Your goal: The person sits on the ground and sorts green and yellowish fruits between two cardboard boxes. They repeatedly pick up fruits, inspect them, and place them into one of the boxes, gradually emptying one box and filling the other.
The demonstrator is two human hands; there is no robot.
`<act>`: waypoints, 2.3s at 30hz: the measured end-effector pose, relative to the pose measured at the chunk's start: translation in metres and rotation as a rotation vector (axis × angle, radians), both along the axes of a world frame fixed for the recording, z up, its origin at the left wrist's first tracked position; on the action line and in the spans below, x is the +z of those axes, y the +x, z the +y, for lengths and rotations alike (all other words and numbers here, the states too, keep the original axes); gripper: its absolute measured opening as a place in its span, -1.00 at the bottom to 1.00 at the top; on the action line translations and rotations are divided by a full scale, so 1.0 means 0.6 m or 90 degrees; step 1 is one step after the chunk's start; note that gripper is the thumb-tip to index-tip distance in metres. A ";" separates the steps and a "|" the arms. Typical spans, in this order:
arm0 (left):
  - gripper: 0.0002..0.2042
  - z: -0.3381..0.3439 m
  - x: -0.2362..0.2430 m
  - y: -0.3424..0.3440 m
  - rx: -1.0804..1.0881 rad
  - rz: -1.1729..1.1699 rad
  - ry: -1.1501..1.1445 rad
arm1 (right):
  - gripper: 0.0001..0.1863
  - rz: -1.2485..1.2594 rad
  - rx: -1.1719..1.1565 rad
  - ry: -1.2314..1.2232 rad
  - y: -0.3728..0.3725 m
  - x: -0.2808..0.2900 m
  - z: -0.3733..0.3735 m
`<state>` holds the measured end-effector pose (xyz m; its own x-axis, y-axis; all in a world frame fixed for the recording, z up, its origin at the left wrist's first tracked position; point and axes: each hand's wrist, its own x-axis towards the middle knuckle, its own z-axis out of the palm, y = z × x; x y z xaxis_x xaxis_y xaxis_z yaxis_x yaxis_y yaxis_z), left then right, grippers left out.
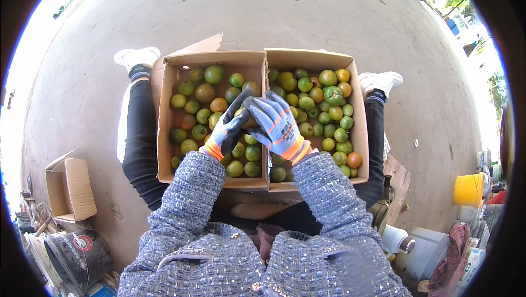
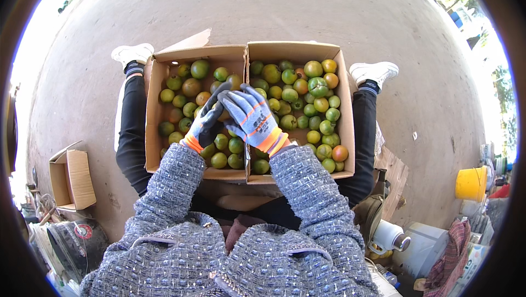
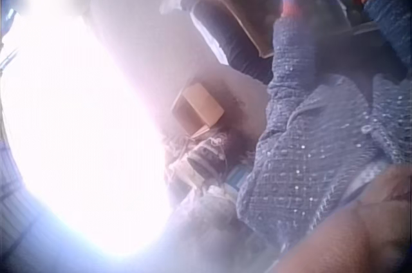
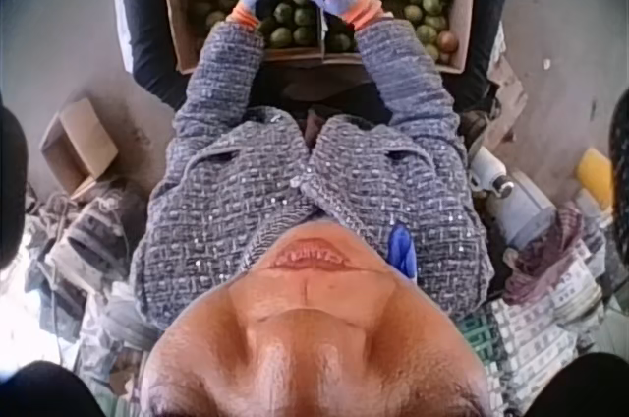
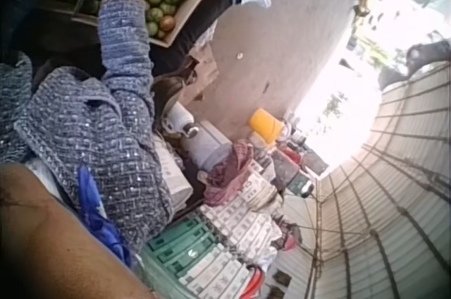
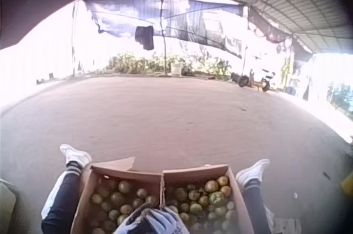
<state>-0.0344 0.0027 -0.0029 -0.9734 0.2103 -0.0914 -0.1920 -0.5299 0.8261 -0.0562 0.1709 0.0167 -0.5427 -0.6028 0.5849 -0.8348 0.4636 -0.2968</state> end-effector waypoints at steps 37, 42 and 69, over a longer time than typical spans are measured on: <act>-0.30 -0.025 -0.037 -0.022 0.056 -0.118 0.047 | -0.64 -0.203 -0.649 0.513 -0.036 -0.024 0.076; -0.40 -0.033 -0.040 -0.019 0.011 -0.093 0.054 | -0.54 -0.093 -0.499 0.018 -0.048 -0.030 0.094; -0.44 -0.051 -0.044 -0.020 0.115 -0.234 0.035 | -0.50 -0.161 -0.385 -0.080 -0.038 -0.062 0.047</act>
